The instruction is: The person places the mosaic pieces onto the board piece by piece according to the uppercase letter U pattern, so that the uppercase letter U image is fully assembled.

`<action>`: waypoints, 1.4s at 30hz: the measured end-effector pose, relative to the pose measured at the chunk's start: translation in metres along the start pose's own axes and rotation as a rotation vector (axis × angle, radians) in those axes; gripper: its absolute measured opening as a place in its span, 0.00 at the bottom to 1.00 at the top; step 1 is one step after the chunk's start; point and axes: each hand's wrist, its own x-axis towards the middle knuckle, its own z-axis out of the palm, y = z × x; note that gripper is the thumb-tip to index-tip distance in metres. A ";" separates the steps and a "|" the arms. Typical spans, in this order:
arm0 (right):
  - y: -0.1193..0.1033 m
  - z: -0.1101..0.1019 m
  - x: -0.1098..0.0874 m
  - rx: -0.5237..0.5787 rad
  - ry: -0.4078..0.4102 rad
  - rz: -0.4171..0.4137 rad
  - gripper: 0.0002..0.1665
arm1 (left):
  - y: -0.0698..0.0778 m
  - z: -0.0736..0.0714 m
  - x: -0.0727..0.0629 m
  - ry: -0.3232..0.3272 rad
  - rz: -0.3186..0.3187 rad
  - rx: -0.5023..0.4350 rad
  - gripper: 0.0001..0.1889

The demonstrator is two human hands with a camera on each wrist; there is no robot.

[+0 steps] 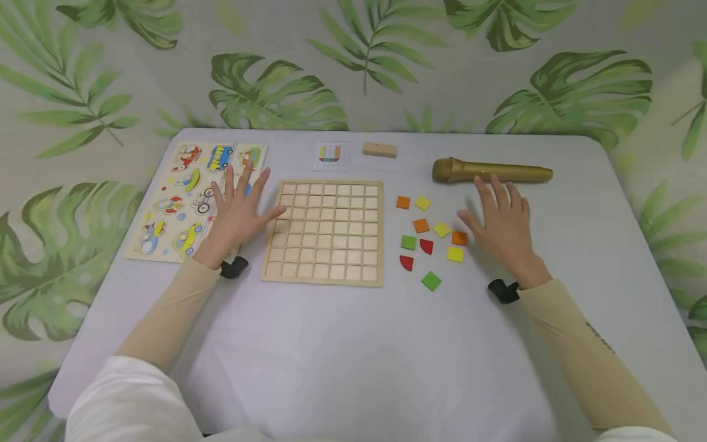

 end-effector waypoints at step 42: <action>-0.025 0.028 0.072 0.684 -0.309 0.076 0.21 | -0.019 -0.005 -0.001 -0.421 0.295 -0.110 0.44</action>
